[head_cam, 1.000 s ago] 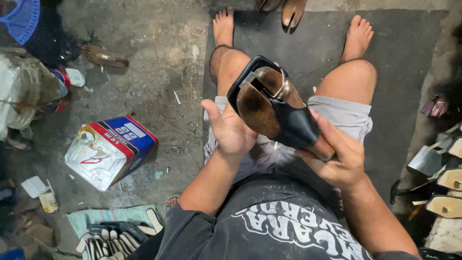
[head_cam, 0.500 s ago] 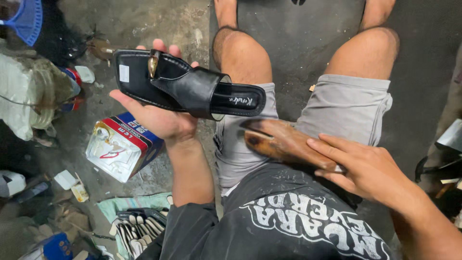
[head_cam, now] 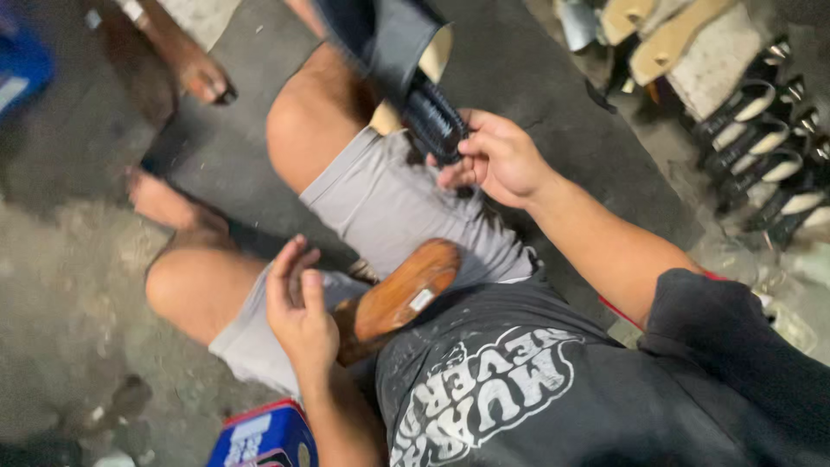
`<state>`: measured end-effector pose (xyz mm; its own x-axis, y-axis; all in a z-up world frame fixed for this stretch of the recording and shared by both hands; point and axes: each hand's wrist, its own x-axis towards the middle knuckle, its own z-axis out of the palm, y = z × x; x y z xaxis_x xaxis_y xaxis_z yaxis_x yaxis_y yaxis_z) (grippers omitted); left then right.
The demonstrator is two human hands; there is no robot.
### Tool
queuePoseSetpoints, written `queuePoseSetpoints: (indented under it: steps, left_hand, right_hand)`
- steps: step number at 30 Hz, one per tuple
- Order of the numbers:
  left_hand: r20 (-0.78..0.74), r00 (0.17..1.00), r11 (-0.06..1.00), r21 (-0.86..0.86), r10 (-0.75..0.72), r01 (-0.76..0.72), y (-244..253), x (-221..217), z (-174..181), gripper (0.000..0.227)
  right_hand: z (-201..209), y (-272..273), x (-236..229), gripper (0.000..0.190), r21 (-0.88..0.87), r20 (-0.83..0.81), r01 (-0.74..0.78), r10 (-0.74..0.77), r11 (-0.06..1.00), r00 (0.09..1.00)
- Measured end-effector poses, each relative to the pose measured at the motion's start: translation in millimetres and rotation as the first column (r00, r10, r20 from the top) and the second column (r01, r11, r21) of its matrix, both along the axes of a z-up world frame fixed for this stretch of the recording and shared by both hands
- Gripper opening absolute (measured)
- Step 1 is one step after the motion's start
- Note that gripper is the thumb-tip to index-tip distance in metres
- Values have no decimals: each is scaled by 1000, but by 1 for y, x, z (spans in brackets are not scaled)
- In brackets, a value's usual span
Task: The person sits on the floor and repairs a black sandal by hammering a metal staple into the sole, then uses a knife to trim excess material. The person repeats this process on another sandal, using a wooden shoe tree to hold the sandal steady.
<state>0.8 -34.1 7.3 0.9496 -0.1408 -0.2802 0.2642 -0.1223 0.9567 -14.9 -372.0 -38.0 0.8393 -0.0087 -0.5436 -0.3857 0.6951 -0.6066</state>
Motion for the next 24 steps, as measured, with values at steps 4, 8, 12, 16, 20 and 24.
queuePoseSetpoints:
  steps: [4,8,12,16,20,24]
  left_hand:
    - [-43,992,979,161,-119,124,-3,0,-11,36]
    - [-79,993,979,177,-87,100,3,7,-13,35]
    - [-60,994,967,232,-93,104,1,3,-11,35]
    - [-39,995,955,282,-89,97,-4,6,-14,36]
    - [-33,995,941,323,-98,103,-8,6,-12,37]
    - [-40,994,946,305,-106,113,-13,5,-9,37]
  right_hand:
    - [-77,-89,-35,25,-90,-15,567,-570,819,821]
    - [-129,-178,-84,24,-126,-59,891,-900,435,431]
    - [-137,-250,-109,20,-286,-100,918,-962,273,255]
    - [-131,-289,-116,21,-369,-89,911,-983,185,163]
    - [-135,-289,-112,25,-330,-173,927,-976,181,129]
    - [-156,-274,-108,31,-192,-226,952,-955,239,194]
